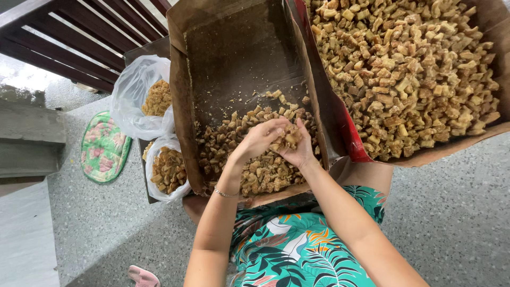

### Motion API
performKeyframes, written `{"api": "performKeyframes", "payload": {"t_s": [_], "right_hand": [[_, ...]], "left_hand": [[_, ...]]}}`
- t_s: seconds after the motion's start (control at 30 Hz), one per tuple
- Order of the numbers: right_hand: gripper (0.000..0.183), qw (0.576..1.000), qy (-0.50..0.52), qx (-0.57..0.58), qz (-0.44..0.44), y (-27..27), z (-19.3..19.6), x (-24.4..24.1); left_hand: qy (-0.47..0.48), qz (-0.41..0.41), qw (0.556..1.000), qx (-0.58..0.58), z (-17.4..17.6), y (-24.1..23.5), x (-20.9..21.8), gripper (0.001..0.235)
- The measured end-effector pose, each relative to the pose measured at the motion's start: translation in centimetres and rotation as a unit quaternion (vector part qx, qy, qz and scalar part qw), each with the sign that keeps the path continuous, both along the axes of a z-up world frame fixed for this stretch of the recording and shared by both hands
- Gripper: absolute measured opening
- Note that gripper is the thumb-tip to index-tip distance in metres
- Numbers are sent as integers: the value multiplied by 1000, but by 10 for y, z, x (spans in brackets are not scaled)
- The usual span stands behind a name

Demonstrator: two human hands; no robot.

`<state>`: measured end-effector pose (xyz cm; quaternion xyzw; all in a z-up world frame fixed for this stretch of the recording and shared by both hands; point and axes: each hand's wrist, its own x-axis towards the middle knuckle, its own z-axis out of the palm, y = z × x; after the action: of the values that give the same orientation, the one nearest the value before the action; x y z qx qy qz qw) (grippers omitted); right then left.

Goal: The person sits on the floor and sorts small, light-brown food pieces from a cardboard tray into a larger box. They use both hands to scoop and transfer the items, occasionally breaking up clumps. The task involves repetitive scooping and transferring motions.

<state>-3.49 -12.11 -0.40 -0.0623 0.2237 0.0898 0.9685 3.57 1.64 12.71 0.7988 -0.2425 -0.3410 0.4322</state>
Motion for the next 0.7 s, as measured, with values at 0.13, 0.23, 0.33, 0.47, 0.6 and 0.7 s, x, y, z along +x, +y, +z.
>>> {"api": "performKeyframes", "payload": {"t_s": [0.13, 0.23, 0.33, 0.47, 0.6, 0.7], "right_hand": [[48, 999, -50, 1, 4, 1, -3, 1], [40, 999, -30, -19, 5, 1, 2, 1], [36, 1000, -15, -18, 4, -2, 12, 1], [30, 997, -46, -36, -43, -10, 47, 7], [29, 989, 13, -60, -132, -66, 97, 29], [31, 978, -50, -15, -200, -139, 120, 62]], "left_hand": [[55, 99, 993, 27, -2, 11, 0, 44], [-51, 135, 988, 47, -16, 24, -4, 40], [-10, 153, 984, 90, -36, 37, -21, 52], [-140, 35, 946, 290, -81, 42, -60, 85], [-225, 16, 925, 305, -133, 50, -84, 87], [-232, 32, 930, 283, -153, 53, -85, 84]]}}
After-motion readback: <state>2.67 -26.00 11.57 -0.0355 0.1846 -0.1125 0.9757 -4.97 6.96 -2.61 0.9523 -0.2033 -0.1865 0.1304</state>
